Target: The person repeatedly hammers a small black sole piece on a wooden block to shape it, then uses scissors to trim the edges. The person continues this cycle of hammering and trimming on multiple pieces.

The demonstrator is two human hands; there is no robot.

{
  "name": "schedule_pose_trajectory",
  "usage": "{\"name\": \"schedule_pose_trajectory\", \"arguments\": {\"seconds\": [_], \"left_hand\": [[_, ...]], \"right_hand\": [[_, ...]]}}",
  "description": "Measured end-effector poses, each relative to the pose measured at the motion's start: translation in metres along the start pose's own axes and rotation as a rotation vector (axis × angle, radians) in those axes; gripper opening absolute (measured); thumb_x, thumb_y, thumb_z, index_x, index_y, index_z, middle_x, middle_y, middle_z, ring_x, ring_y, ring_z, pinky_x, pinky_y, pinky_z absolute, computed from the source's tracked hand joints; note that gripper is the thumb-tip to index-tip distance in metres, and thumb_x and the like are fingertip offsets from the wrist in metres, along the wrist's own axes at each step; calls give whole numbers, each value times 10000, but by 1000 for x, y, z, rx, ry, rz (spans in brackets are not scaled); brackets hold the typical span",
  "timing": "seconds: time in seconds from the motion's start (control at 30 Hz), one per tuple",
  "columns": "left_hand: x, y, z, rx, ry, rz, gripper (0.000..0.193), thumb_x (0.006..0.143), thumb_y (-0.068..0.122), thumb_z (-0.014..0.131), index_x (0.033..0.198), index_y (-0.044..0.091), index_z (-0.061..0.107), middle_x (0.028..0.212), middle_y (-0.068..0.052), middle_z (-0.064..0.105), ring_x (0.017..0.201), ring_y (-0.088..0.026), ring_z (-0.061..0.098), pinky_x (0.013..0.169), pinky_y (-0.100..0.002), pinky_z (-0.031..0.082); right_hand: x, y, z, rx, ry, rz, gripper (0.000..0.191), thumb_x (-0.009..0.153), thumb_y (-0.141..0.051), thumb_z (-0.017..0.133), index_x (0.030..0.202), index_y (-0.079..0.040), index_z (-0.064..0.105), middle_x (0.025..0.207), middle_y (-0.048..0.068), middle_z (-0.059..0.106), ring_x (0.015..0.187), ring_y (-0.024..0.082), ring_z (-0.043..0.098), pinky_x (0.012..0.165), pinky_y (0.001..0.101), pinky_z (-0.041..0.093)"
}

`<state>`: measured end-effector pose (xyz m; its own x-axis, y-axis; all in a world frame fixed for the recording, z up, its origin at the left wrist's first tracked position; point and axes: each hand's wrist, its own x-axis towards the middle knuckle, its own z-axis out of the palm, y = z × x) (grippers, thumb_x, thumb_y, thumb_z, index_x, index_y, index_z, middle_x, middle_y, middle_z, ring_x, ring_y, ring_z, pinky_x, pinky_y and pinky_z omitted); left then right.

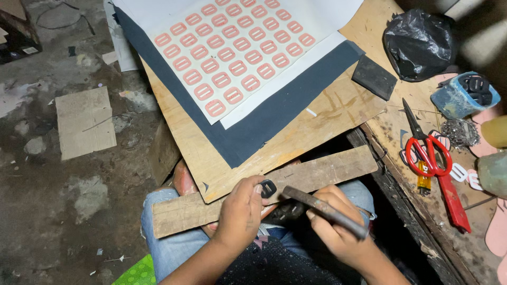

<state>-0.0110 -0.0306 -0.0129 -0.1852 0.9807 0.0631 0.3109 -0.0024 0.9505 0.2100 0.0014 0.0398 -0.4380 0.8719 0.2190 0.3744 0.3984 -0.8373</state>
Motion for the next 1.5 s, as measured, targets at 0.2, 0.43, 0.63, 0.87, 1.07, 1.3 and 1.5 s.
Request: {"name": "schedule_pose_trajectory", "arguments": {"seconds": [0.2,0.43,0.63,0.87,1.07,1.3,1.5], "left_hand": [[9,-5,2,-675,-111,-384,390,971,24,575,1352,-54,541,965,-105,676,785,-101,655,687,-228,554],[12,-5,-1,-579,-144,-491,406,941,70,578,1327,-56,572,949,-106,699,726,-137,732,638,-240,596],[13,6,-3,-517,-174,-476,375,940,68,609,1297,-49,625,896,-113,708,717,-128,701,639,-245,582],[-4,26,-15,-61,-152,205,245,987,46,557,1206,19,664,992,-126,695,846,-192,678,738,-298,562],[0,34,-10,-25,-188,-172,213,996,86,600,1182,49,696,934,-104,709,684,-206,664,621,-313,529],[-2,13,-1,-504,-151,-275,333,960,27,542,1271,-53,630,1067,-61,658,852,-101,711,775,-236,588],[-2,4,3,-498,-189,-397,410,927,19,559,1329,-31,616,1016,-81,637,839,-125,725,760,-245,599]], "right_hand": [[8,-10,13,-123,-56,-218,202,861,-113,740,1011,-2,662,790,90,659,660,224,648,606,340,522],[12,-5,14,-242,-135,-345,220,826,-173,735,1005,-56,682,745,54,613,654,236,598,593,378,435],[10,1,16,-348,-153,-386,297,776,-163,757,1024,-32,661,716,71,561,651,264,584,590,400,434],[19,2,5,-156,-351,-81,157,865,-221,777,896,-86,704,746,55,690,636,254,682,576,349,542],[19,-8,7,-225,-221,-267,172,832,-210,784,871,-60,708,700,68,644,596,245,635,542,350,491],[10,-5,11,-291,-95,-312,179,785,-217,813,806,-84,695,642,35,569,565,209,572,529,355,419],[9,8,13,-277,-117,-381,164,781,-212,807,825,-91,705,645,31,548,570,208,562,522,359,400]]}}
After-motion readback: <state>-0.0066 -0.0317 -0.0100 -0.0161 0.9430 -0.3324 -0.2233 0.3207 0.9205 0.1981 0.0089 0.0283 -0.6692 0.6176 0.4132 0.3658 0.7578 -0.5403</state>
